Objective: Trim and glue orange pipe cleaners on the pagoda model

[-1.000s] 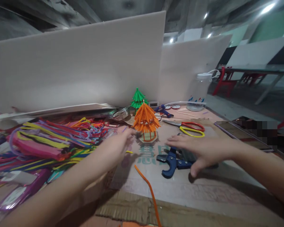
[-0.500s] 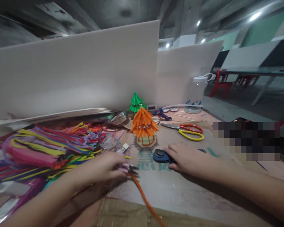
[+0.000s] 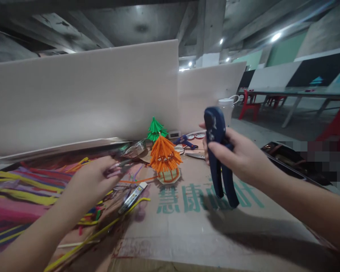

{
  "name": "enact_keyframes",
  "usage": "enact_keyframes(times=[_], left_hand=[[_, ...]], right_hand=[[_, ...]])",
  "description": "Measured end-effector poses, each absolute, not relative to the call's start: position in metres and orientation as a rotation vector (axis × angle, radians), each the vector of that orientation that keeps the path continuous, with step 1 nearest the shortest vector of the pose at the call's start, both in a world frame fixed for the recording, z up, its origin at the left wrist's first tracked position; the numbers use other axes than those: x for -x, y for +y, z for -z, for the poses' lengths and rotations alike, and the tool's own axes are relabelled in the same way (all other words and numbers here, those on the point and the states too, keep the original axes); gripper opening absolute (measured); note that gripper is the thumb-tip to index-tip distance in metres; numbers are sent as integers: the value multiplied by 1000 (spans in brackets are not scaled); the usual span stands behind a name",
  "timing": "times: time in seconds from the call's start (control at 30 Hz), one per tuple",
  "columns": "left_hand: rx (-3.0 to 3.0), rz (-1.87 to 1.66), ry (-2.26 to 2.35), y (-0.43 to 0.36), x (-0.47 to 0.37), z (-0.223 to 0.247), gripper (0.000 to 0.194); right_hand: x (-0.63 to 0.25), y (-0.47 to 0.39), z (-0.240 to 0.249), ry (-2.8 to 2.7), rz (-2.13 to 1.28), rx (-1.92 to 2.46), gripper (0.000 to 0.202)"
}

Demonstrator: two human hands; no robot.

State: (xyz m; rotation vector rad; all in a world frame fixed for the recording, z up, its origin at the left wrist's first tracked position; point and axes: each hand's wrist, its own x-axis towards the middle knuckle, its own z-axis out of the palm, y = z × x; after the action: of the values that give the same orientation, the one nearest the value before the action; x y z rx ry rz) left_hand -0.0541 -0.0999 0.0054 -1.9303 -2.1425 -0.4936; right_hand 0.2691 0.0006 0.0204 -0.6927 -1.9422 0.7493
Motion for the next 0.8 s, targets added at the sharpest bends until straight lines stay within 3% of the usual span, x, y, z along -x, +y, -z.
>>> enact_keyframes(times=[0.1,0.23,0.27,0.37,0.47,0.67,0.8], left_hand=[[2268,854,-1921,-85,0,-17,38],[2578,1142,-1838,-61,-54,-4,20],[2599,1173,-1815,-58,-62,1,25],[2582,1141,-1631,-53,-74,15,28],[2503,1105,-1475,-53,-75,22,12],[2520,1125,-1808,-52,-73,21,30],[2557,1124,-1929,-54,-63,14,35]], right_hand=[[-250,4,-45,-1614,-1034,503,36],[-226,18,-60,-1346,-1130,346,38],[-223,22,-61,-1306,-1140,323,39],[-217,28,-59,-1226,-1179,293,40],[-212,27,-49,-1202,-1195,294,39],[-210,19,-40,-1336,-1102,257,41],[-258,18,-67,-1731,-772,301,36]])
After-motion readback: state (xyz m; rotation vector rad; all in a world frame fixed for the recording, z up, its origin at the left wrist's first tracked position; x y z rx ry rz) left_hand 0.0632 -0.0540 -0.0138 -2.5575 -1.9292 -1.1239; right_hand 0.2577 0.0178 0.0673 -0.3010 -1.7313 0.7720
